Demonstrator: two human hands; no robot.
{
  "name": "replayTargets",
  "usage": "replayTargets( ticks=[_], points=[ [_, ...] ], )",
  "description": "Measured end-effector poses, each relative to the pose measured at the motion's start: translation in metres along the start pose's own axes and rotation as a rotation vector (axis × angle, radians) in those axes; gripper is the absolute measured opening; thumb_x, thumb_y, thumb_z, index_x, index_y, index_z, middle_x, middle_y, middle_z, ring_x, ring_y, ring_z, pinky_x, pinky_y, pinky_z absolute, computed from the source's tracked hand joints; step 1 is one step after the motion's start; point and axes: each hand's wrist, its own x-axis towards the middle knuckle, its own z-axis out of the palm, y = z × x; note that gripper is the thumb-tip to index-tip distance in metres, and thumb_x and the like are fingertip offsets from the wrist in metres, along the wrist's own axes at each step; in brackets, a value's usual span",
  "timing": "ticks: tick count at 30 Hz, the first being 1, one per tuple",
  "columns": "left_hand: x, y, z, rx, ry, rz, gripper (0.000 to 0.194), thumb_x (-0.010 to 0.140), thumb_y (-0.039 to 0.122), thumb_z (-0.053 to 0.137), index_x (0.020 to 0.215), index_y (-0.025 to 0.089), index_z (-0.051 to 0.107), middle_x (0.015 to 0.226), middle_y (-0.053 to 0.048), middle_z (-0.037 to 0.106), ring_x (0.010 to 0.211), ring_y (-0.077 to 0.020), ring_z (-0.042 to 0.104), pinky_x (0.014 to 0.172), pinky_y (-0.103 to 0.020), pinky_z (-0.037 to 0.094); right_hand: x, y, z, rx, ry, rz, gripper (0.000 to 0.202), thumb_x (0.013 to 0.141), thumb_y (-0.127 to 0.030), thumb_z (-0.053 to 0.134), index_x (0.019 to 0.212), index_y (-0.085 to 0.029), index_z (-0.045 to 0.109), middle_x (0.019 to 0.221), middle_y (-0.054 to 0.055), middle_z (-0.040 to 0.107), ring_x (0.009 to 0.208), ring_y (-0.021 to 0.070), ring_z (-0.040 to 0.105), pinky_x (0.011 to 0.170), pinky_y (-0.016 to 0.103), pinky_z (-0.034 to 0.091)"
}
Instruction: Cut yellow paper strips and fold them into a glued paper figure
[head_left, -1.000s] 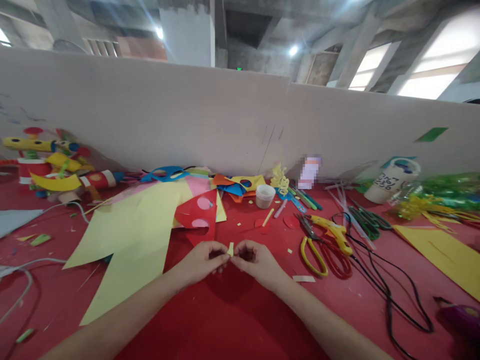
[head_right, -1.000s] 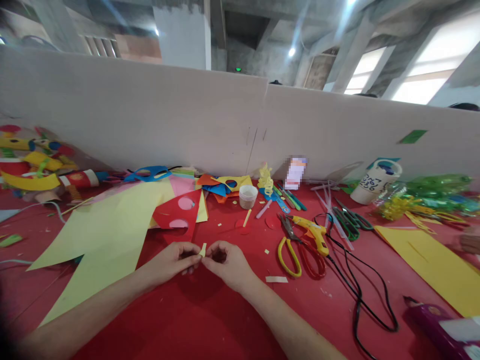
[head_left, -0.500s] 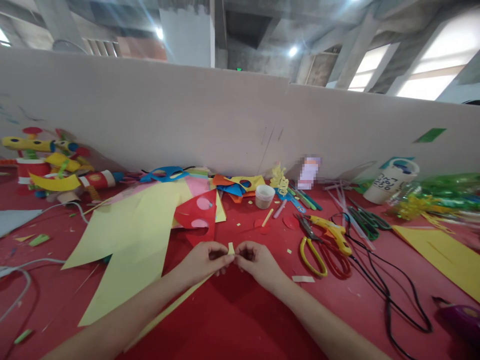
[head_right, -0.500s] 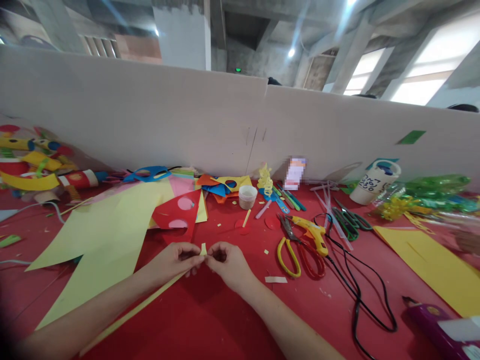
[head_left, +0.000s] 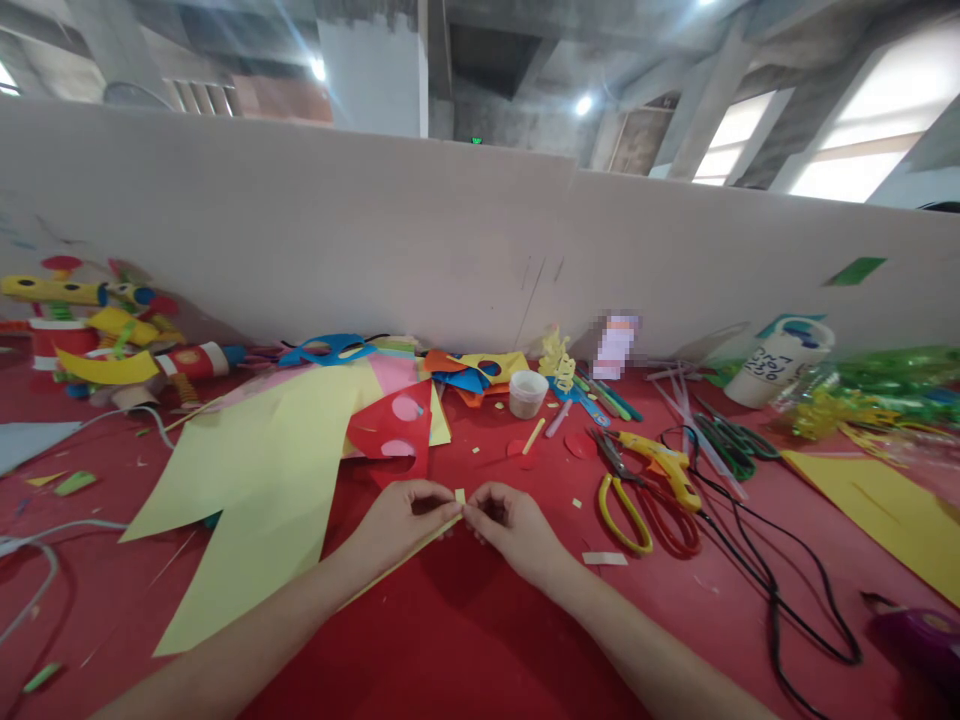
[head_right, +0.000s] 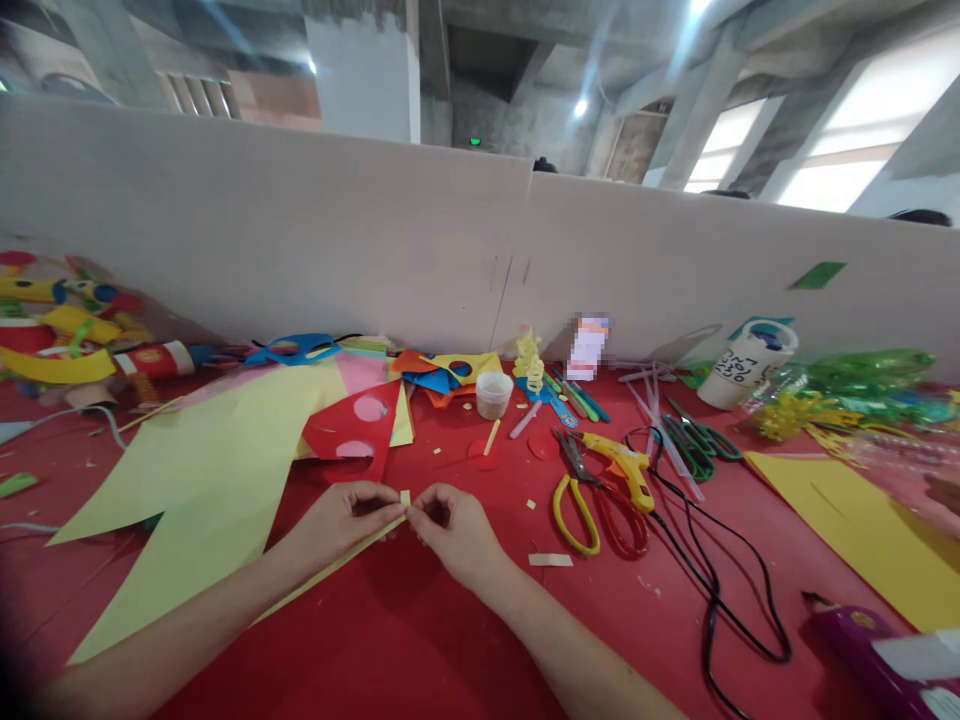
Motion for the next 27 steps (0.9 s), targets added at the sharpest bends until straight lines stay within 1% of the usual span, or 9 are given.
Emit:
replayTargets(
  ticks=[4,11,15,17,19,21,24,25,27],
  points=[
    [0.001,0.001,-0.001,0.043,0.056,0.041,0.019,0.071,0.034,0.058,0.074,0.016,0.066,0.075,-0.003,0.067,0.074,-0.0172,0.06,0.07,-0.026,0.045,0.0,0.0,0.001,-0.011,0.001,0.003,0.018,0.074,-0.033,0.054,0.067,-0.017,0.049,0.057,-0.003,0.048,0.051,0.0093,0.043,0.051,0.022,0.035],
    [-0.001,-0.005,0.006,-0.177,-0.032,0.004,0.022,0.071,0.037,0.059,0.073,0.015,0.059,0.063,0.0,0.06,0.061,-0.0139,0.057,0.061,-0.026,0.045,-0.001,-0.001,0.001,-0.062,0.022,-0.025,0.015,0.074,-0.03,0.054,0.066,-0.017,0.05,0.056,-0.004,0.048,0.051,0.0091,0.043,0.05,0.021,0.035],
    [-0.001,-0.007,0.007,-0.171,-0.005,0.002,0.024,0.071,0.038,0.061,0.07,0.014,0.06,0.062,0.001,0.06,0.06,-0.0131,0.057,0.063,-0.026,0.045,0.0,-0.004,0.001,-0.065,-0.021,-0.007,0.017,0.076,-0.031,0.053,0.068,-0.016,0.052,0.056,-0.003,0.051,0.05,0.0089,0.045,0.05,0.02,0.037],
    [-0.001,-0.006,0.007,-0.182,0.006,-0.016,0.026,0.07,0.04,0.062,0.068,0.015,0.058,0.061,0.001,0.059,0.06,-0.0127,0.057,0.062,-0.025,0.045,0.002,-0.008,-0.006,-0.145,-0.071,0.0,0.019,0.079,-0.033,0.051,0.07,-0.016,0.054,0.057,-0.001,0.054,0.051,0.0099,0.049,0.051,0.021,0.039],
    [-0.002,-0.005,0.008,-0.229,0.007,-0.048,0.028,0.069,0.042,0.063,0.067,0.016,0.054,0.062,0.002,0.059,0.06,-0.0124,0.058,0.063,-0.025,0.046,0.003,-0.015,-0.024,-0.37,-0.088,0.002,0.023,0.081,-0.035,0.049,0.071,-0.016,0.057,0.06,0.001,0.059,0.055,0.0122,0.054,0.053,0.022,0.04],
    [-0.002,-0.004,0.008,-0.296,0.004,-0.079,0.031,0.067,0.044,0.064,0.069,0.016,0.051,0.064,0.002,0.06,0.063,-0.0131,0.061,0.064,-0.026,0.047,0.003,-0.022,-0.053,-0.721,0.001,0.037,0.021,0.08,-0.033,0.053,0.07,-0.016,0.059,0.068,0.005,0.063,0.064,0.0162,0.058,0.059,0.025,0.04],
    [-0.002,-0.004,0.009,-0.383,-0.017,-0.115,0.036,0.065,0.048,0.065,0.075,0.017,0.049,0.069,0.001,0.062,0.064,-0.0154,0.064,0.063,-0.028,0.049,-0.003,-0.028,-0.106,-1.199,0.171,0.363,0.018,0.083,-0.027,0.048,0.082,-0.015,0.061,0.086,0.012,0.066,0.081,0.0223,0.061,0.067,0.029,0.041],
    [-0.001,-0.005,0.009,-0.398,-0.032,-0.126,0.038,0.064,0.049,0.066,0.076,0.017,0.049,0.069,0.0,0.063,0.062,-0.016,0.065,0.061,-0.028,0.049,-0.005,-0.028,-0.123,-1.251,0.193,0.448,0.017,0.081,-0.025,0.051,0.083,-0.012,0.062,0.091,0.017,0.064,0.087,0.0272,0.06,0.07,0.033,0.041],
    [0.0,-0.006,0.009,-0.408,-0.06,-0.149,0.041,0.062,0.05,0.067,0.076,0.017,0.049,0.065,-0.001,0.065,0.057,-0.0163,0.065,0.057,-0.028,0.048,-0.011,-0.027,-0.149,-1.275,0.179,0.563,0.015,0.076,-0.024,0.057,0.073,-0.011,0.062,0.084,0.02,0.064,0.087,0.032,0.06,0.069,0.036,0.041]
  ],
)
